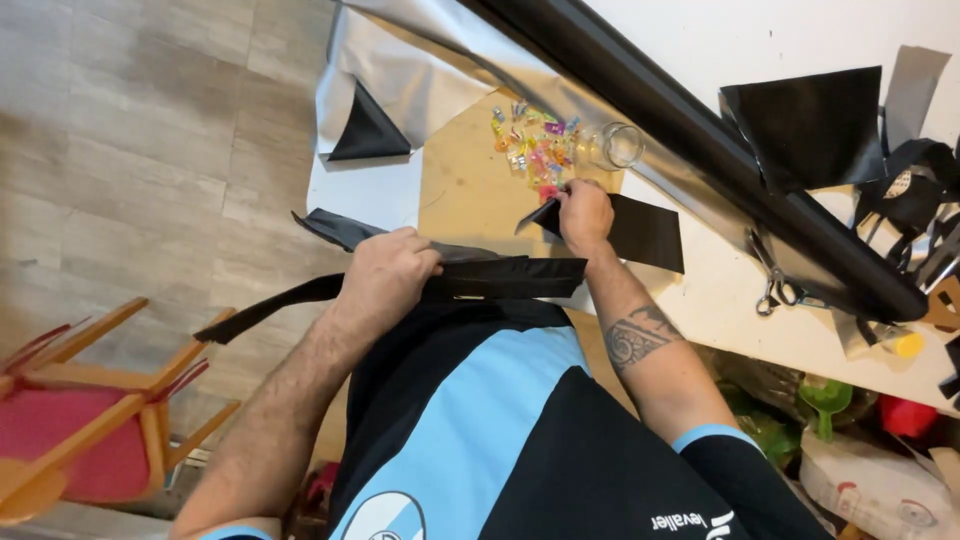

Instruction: Assembling a leather pouch by cutting leather strips, fitting them into the structure, and securing them with clips.

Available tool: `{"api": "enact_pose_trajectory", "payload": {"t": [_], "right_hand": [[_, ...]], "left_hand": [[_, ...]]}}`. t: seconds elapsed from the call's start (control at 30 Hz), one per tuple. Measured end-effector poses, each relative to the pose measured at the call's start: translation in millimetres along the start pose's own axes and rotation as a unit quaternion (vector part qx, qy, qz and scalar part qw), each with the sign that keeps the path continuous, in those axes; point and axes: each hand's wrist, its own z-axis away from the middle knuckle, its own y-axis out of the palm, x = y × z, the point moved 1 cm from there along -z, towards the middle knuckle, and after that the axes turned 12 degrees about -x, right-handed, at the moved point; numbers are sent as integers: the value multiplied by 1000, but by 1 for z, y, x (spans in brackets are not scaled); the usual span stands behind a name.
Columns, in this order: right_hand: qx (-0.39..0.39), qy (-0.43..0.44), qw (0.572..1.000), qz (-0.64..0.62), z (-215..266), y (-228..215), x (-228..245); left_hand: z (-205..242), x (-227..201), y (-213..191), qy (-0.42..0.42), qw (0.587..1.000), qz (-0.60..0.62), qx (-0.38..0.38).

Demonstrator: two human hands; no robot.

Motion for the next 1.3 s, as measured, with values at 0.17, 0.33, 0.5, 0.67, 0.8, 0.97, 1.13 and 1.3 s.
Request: {"api": "enact_pose_trajectory", "payload": {"t": [0.17, 0.33, 0.5, 0.67, 0.8, 0.97, 1.13, 1.3], "right_hand": [[-32, 0, 999, -14, 14, 22, -11], [-90, 19, 994, -51, 16, 29, -17], [-142, -7, 987, -69, 8, 54, -19], [-165, 18, 979, -120, 10, 32, -17], [-240, -9, 913, -329, 38, -2, -30], [-233, 16, 868, -438, 87, -69, -61], [-158, -167, 881, -414, 156, -162, -49], [75, -338, 798, -493, 187, -231, -7]], "left_hand": [[-20, 15, -24, 46, 999, 18, -5], [-41, 13, -36, 69, 997, 36, -13], [-43, 7, -29, 96, 995, -14, -40], [-62, -14, -45, 83, 995, -21, -56], [-64, -28, -48, 60, 996, -23, -66], [-67, -39, -37, 32, 996, -24, -79], [-67, -42, -23, 27, 996, -21, -77], [-69, -46, -8, 45, 997, 3, -69]]}}
